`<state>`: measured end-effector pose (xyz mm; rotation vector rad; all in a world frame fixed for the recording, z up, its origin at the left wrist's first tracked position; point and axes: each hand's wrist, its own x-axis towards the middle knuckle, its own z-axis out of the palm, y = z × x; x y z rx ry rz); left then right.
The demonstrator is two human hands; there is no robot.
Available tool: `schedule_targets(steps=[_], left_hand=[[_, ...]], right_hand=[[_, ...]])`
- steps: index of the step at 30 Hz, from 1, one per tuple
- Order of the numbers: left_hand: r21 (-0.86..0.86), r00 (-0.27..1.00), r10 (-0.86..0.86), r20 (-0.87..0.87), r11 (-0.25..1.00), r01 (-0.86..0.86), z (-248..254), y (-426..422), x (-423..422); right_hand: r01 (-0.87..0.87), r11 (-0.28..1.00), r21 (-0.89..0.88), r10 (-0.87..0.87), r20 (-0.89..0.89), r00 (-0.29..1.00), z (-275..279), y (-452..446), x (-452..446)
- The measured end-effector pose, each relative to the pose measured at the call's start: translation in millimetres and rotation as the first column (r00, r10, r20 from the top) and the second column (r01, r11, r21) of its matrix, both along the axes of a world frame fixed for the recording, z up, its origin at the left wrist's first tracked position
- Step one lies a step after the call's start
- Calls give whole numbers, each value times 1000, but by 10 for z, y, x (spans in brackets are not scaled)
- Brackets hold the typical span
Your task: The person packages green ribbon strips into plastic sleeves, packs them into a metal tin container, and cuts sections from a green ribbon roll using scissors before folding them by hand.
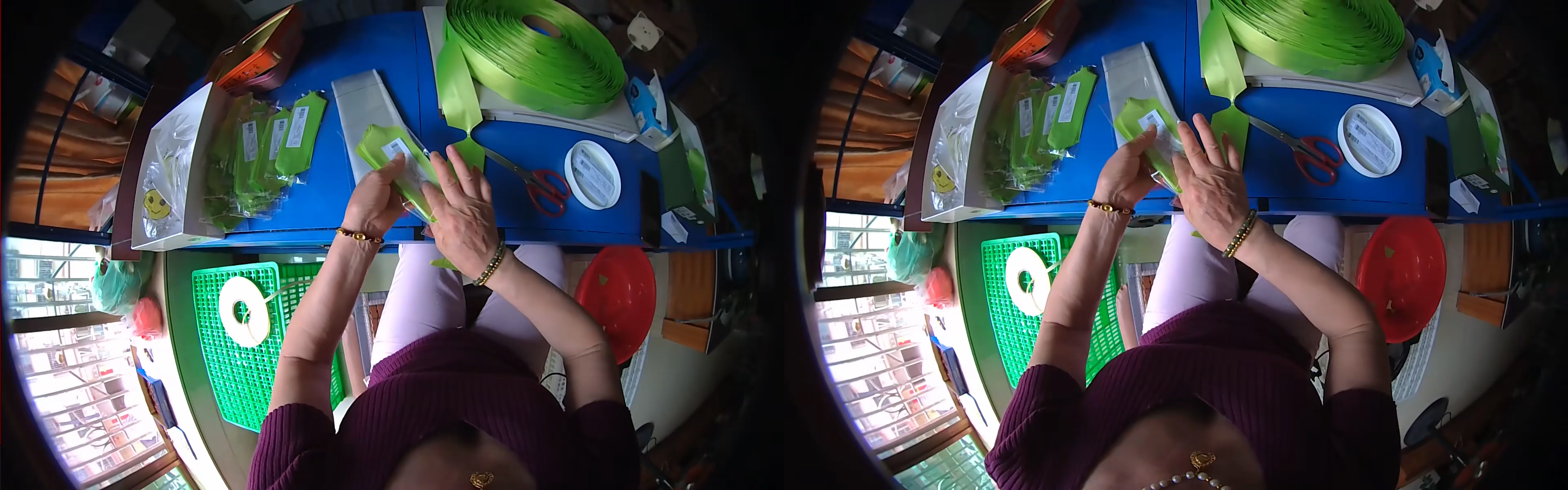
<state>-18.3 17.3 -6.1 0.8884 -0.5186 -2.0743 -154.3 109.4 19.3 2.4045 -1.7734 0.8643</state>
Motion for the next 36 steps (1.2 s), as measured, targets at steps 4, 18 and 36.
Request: schedule_targets(steps=[4,18,36], left_hand=[[-14,998,-10,56,1000,11,-16,112,-74],[-37,998,66,15,997,-65,117,0,146],[-195,720,-23,693,956,218,91,252,720]], right_hand=[[3,1000,-3,-3,-31,1000,-61,-81,11],[-24,993,114,-11,292,956,-119,165,-185],[-305,877,370,-334,928,164,-514,-225,174]])
